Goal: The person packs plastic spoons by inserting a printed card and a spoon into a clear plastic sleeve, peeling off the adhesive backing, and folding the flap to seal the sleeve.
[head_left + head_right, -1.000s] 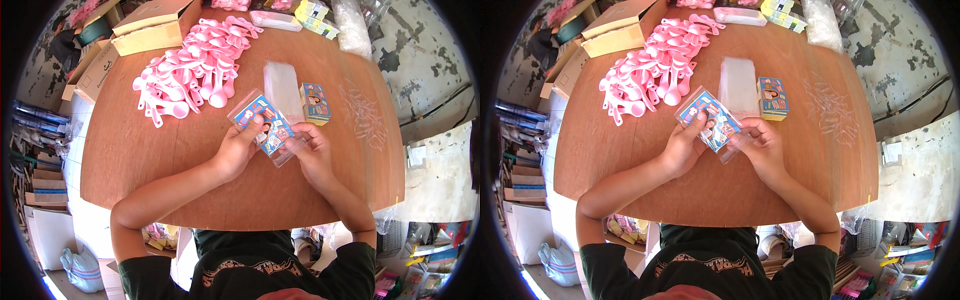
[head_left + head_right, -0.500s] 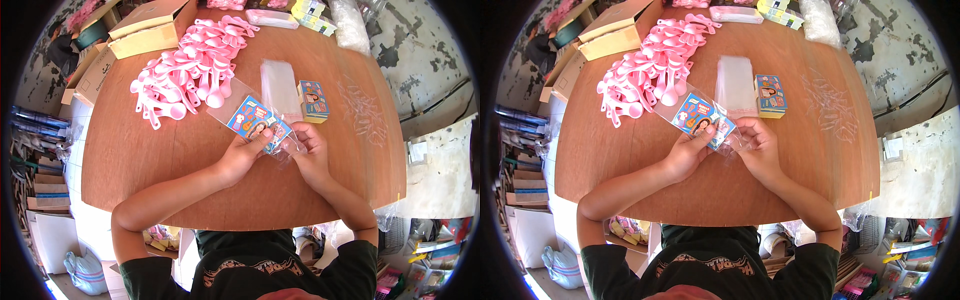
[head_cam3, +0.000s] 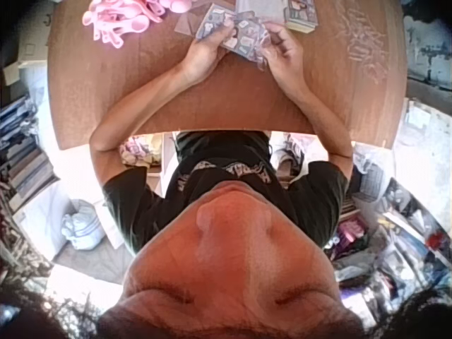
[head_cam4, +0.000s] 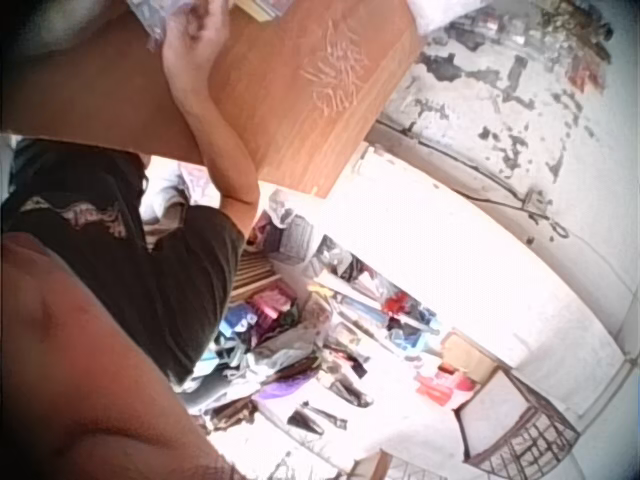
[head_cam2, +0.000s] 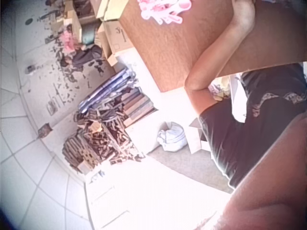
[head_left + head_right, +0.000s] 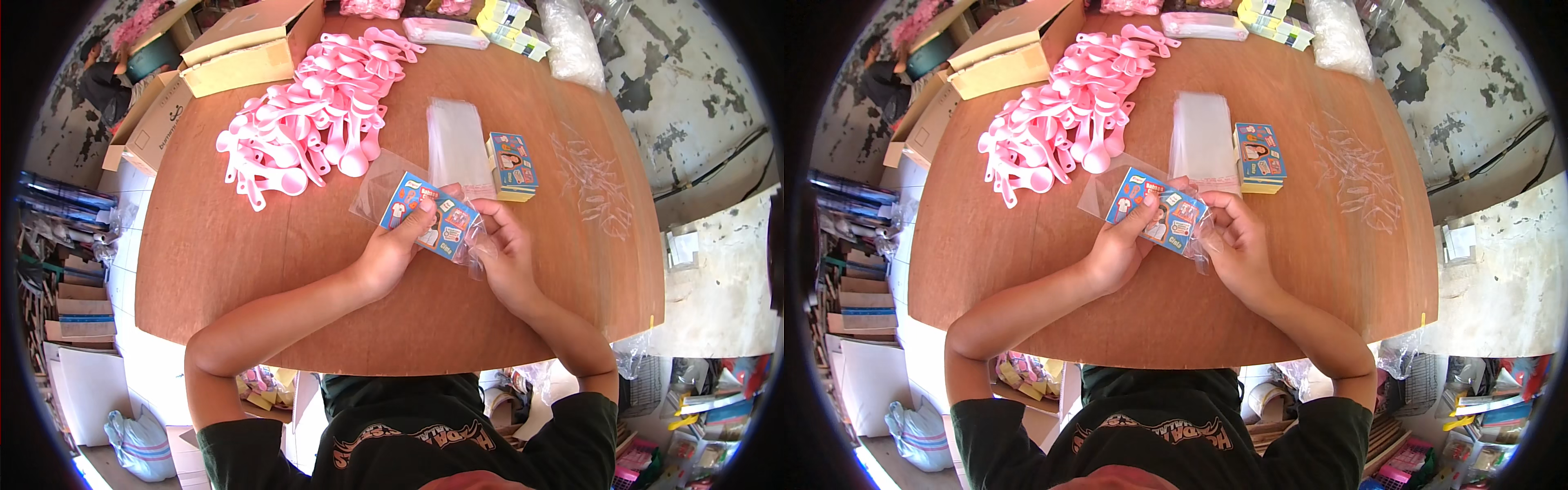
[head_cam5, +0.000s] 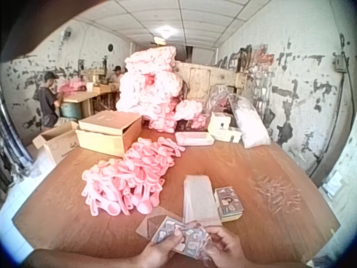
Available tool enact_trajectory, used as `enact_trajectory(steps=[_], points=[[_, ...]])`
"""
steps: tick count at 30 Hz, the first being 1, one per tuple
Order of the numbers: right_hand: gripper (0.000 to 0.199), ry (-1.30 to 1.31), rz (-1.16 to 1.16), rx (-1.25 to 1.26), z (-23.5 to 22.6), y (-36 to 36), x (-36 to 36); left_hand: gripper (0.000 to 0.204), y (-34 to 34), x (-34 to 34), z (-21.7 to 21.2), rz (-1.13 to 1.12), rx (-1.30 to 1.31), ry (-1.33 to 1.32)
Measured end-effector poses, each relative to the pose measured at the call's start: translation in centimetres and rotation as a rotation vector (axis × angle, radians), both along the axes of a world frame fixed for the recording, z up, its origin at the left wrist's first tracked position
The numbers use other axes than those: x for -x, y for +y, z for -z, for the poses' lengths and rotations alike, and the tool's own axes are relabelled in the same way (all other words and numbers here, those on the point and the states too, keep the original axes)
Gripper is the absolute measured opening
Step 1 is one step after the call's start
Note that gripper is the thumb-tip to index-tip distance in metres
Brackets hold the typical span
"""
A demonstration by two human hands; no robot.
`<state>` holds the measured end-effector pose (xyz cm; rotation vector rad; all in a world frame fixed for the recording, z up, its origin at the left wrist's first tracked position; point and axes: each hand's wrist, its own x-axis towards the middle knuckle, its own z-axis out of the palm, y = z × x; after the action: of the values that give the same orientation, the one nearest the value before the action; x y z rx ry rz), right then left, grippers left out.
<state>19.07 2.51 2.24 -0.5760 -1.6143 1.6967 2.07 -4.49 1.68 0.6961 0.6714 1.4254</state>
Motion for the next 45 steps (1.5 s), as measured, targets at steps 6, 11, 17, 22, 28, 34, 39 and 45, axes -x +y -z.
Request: enact_trajectory(steps=[6, 11, 17, 22, 28, 34, 39, 45], points=[[0.024, -0.115, -0.155, 0.133, -0.4, -0.1, -0.2, 0.051, 0.0, 0.2, 0.4, 0.049, 0.007, 0.074], [0.021, -0.160, -0.129, 0.192, -0.5, -0.2, -0.2, 0.049, 0.2, -0.1, 0.6, 0.015, -0.028, 0.109], [0.018, -0.211, -0.064, 0.325, -0.9, -0.4, 0.0, 0.048, -0.1, -0.5, 0.7, -0.035, -0.053, 0.167], [0.015, -0.180, -0.067, 0.288, -0.4, -0.3, -0.1, 0.048, 0.1, -0.4, 1.2, 0.019, -0.079, 0.199], [0.011, -0.145, -0.041, 0.274, -0.6, -0.7, 0.1, 0.055, -0.1, -0.5, 0.5, -0.009, -0.104, 0.162], [0.018, -0.167, -0.017, 0.234, -0.4, -0.9, 0.2, 0.058, 0.0, 0.2, -0.3, -0.057, -0.103, -0.039], [0.014, -0.137, -0.029, 0.276, -0.7, -1.0, 0.2, 0.057, -0.2, -0.1, 0.2, -0.032, -0.094, -0.020], [0.012, -0.145, -0.042, 0.336, -0.9, -1.1, 0.2, 0.053, -0.1, -0.5, 0.5, -0.010, -0.117, 0.019]])
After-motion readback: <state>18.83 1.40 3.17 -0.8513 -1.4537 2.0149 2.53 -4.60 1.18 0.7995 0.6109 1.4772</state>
